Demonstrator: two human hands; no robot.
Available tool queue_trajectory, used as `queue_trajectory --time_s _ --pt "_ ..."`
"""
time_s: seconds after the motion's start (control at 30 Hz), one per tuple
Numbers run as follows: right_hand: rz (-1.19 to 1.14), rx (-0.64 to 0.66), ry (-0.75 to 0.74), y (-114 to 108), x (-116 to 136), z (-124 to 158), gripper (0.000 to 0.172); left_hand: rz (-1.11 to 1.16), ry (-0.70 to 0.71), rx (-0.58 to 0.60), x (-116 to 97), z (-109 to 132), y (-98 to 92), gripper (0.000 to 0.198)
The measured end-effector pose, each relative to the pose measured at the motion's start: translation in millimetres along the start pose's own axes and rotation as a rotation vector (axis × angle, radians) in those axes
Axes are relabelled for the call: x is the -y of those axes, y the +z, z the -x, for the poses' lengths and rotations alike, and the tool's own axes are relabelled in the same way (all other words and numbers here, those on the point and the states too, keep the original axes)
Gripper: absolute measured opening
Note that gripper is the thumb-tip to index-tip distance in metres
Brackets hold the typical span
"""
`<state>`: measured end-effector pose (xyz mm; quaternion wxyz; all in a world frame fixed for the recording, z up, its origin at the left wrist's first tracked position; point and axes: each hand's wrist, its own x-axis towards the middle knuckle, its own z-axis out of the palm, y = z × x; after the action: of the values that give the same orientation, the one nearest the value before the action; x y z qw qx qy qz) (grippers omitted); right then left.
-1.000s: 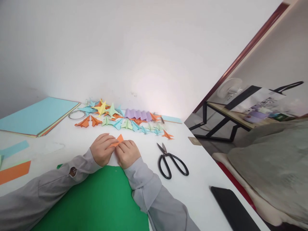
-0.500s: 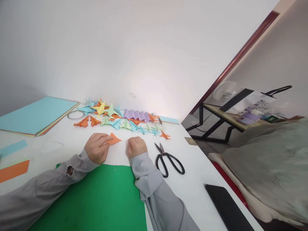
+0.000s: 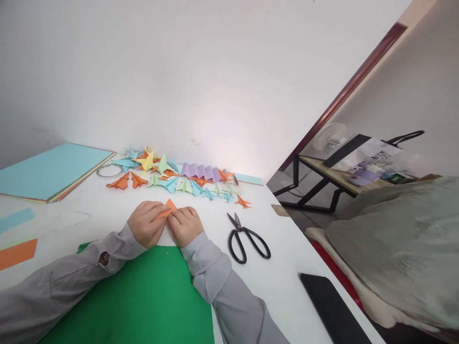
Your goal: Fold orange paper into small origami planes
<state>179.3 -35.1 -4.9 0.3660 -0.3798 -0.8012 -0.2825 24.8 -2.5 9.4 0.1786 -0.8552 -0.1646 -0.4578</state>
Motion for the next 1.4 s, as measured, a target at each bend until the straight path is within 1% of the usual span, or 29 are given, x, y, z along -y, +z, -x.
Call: queue_trajectory --time_s 0.13,0.3,0.47,0.7,0.9,1.0,1.27,1.4 --pt "0.046 0.000 -0.050 -1 1 0 0.012 0.000 0.007 0.011 -1 0 -0.4 0.013" --pt "0.102 0.016 -0.072 -1 3 -1 0.013 -0.017 0.034 0.025 1 0 -1.6 0.015" --pt "0.180 0.035 -0.029 -4 2 -3 0.012 -0.041 0.037 0.021 2 -1 -3.5 0.011" --pt "0.255 0.016 0.042 -5 -4 -2 0.015 -0.068 0.049 0.027 4 -2 -5.2 0.012" --pt "0.254 -0.009 0.123 -2 -17 7 0.009 -0.089 0.040 0.028 4 -2 -7.5 0.016" --pt "0.247 0.003 0.147 -1 -20 10 0.009 -0.089 0.036 0.025 5 -2 -7.8 0.017" --pt "0.266 -0.032 0.216 1 -21 12 0.012 -0.053 0.009 -0.007 6 -2 -8.3 0.013" --pt "0.256 -0.024 0.245 2 -20 13 0.012 -0.016 -0.036 -0.013 7 0 -5.6 0.013"
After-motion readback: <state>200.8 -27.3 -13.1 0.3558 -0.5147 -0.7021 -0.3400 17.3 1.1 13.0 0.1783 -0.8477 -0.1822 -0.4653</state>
